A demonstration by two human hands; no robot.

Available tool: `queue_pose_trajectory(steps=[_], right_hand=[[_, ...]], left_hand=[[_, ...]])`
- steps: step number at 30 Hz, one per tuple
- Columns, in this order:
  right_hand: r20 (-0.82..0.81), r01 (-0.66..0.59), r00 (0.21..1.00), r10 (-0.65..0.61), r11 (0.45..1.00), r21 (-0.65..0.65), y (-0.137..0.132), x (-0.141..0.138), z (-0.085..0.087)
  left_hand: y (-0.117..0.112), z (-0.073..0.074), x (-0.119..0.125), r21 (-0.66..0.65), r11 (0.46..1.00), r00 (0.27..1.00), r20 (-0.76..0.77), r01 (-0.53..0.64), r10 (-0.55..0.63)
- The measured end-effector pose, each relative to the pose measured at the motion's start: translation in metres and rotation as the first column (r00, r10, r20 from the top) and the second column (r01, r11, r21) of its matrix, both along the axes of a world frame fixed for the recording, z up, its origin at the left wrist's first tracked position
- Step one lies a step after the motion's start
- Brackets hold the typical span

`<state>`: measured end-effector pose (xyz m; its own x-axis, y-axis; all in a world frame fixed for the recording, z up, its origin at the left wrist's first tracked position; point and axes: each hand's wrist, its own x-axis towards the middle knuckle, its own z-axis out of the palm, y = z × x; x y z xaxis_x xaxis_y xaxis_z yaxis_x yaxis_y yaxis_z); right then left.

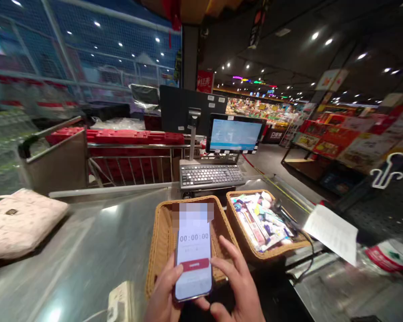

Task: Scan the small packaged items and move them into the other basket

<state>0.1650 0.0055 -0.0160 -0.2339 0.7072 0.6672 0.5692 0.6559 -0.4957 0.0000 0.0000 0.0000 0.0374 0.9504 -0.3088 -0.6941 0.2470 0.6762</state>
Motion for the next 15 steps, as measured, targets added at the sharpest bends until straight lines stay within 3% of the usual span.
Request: queue_pose_trajectory(steps=[8, 15], right_hand=[[-0.008, -0.031, 0.999, 0.031, 0.999, -0.027, 0.000, -0.005, -0.002], [-0.023, -0.053, 0.998, 0.051, 0.993, -0.102, -0.004, -0.006, -0.006]], left_hand=[[0.000, -0.007, -0.012, 0.003, 1.000, 1.000, -0.021, 0.018, -0.017], [-0.001, -0.005, -0.012, -0.005, 0.999, 0.999, -0.010, 0.045, -0.045]])
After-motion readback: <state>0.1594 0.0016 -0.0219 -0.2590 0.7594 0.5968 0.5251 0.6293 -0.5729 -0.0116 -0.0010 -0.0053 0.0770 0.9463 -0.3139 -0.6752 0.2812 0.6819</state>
